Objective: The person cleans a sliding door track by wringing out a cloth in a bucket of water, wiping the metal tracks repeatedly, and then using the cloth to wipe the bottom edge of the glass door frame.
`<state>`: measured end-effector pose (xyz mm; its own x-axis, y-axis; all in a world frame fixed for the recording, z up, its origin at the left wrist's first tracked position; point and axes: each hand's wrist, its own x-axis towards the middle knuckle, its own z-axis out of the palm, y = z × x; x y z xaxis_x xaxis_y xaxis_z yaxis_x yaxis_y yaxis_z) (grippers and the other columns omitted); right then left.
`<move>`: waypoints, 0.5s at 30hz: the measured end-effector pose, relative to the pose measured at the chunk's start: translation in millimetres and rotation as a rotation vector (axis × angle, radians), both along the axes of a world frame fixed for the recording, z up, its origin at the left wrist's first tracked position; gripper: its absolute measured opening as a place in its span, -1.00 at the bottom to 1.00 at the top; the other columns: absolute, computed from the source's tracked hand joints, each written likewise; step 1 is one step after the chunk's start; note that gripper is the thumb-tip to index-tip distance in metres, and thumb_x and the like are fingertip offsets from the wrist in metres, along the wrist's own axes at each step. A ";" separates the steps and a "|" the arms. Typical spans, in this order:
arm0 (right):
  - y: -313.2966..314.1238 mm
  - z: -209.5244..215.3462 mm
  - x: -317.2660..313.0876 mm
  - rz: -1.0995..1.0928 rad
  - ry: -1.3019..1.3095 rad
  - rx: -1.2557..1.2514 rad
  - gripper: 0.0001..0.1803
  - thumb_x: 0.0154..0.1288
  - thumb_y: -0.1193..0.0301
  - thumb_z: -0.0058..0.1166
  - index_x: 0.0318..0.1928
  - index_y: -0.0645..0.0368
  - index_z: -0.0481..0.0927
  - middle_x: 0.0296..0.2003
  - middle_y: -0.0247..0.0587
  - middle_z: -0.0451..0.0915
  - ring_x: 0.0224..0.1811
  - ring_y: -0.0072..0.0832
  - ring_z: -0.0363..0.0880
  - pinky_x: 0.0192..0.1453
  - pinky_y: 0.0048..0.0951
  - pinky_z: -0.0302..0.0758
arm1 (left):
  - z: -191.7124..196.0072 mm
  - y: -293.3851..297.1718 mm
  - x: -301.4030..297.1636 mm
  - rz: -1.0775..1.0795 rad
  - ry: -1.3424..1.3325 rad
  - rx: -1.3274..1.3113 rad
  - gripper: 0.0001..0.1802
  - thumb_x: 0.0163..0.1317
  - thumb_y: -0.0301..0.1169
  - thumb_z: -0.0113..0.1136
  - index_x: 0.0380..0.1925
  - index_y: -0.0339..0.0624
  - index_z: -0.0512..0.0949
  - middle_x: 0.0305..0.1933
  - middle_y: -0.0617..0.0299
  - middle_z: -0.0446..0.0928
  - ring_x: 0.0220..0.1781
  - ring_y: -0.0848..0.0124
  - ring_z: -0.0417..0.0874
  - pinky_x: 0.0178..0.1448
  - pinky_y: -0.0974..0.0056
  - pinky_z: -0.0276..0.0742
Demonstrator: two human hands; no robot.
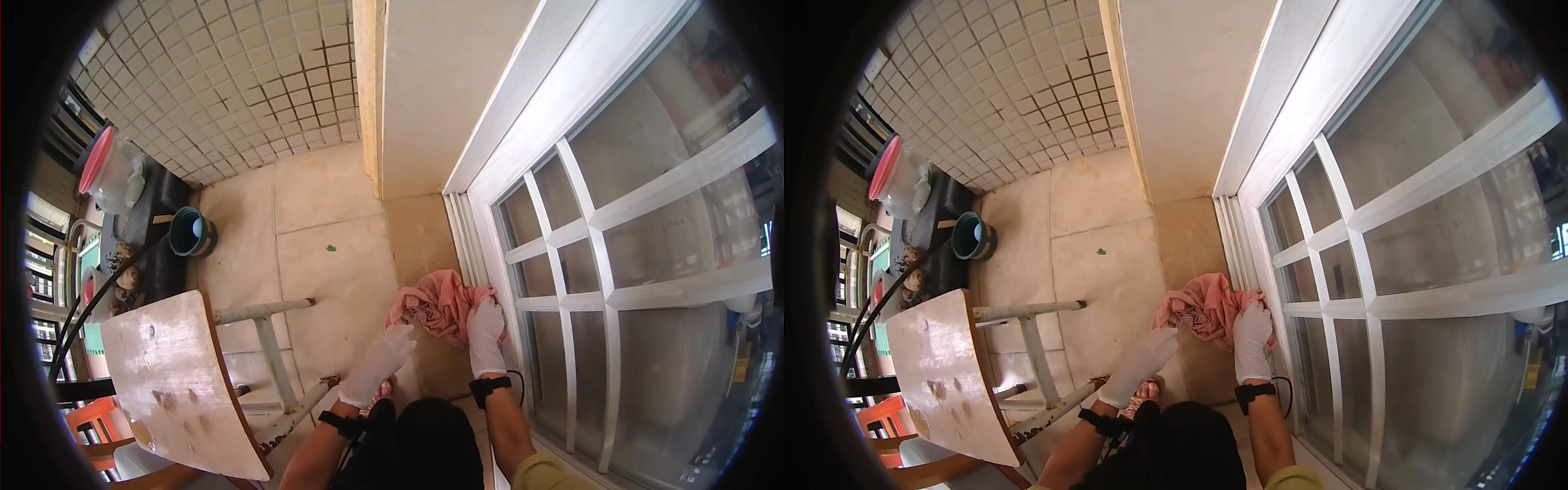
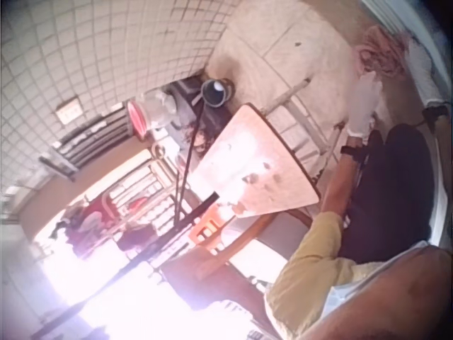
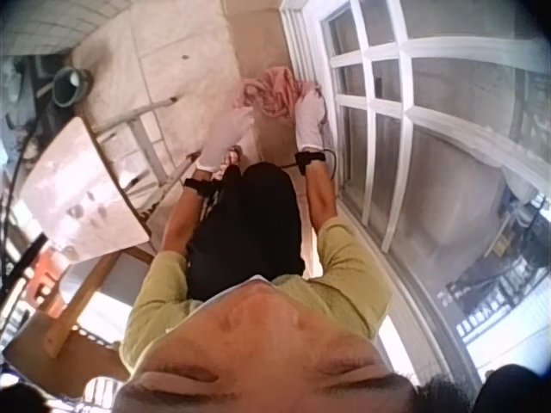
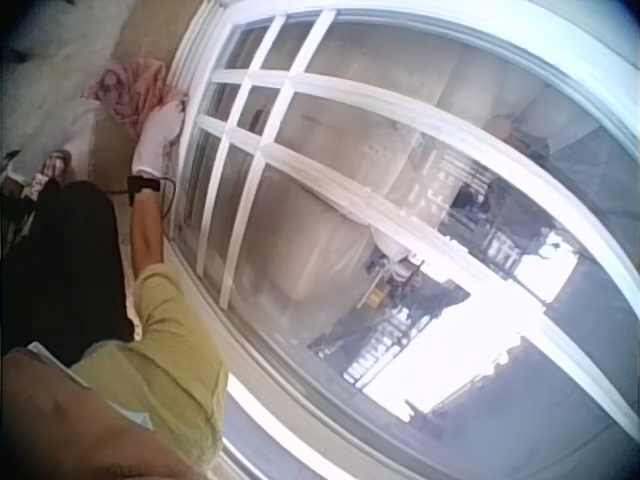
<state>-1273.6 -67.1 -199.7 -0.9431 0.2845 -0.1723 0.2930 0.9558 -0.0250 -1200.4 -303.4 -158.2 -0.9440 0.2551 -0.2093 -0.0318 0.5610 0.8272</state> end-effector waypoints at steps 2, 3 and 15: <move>5.7 -16.7 1.0 -0.093 0.289 -0.232 -0.58 0.14 0.34 0.06 -0.03 0.32 0.43 -0.13 0.03 0.53 -0.07 -0.07 0.51 -0.04 -0.16 0.49 | -11.6 -6.2 7.3 -0.030 -0.026 -0.044 -0.56 0.28 -0.21 0.04 0.08 -0.24 0.43 0.13 -0.03 0.44 0.20 0.05 0.39 0.24 0.14 0.32; 1.0 -9.4 -10.8 -0.043 0.356 -0.318 -0.59 0.14 0.39 0.04 -0.01 0.34 0.42 -0.07 0.13 0.50 -0.04 0.02 0.47 0.06 -0.12 0.41 | -22.4 -11.5 13.5 -0.028 0.018 0.001 -0.56 0.29 -0.21 0.03 0.09 -0.23 0.42 0.13 -0.02 0.44 0.20 0.05 0.39 0.23 0.14 0.32; -48.8 -36.4 -253.5 0.103 0.373 -0.053 -0.67 0.01 0.36 0.19 -0.18 0.15 0.47 -0.23 -0.09 0.50 -0.15 -0.19 0.54 -0.11 -0.21 0.54 | 7.0 -36.3 11.5 0.135 -0.226 0.107 -0.53 0.30 -0.17 0.04 0.12 -0.19 0.41 0.04 -0.03 0.51 0.10 0.12 0.52 0.13 0.20 0.40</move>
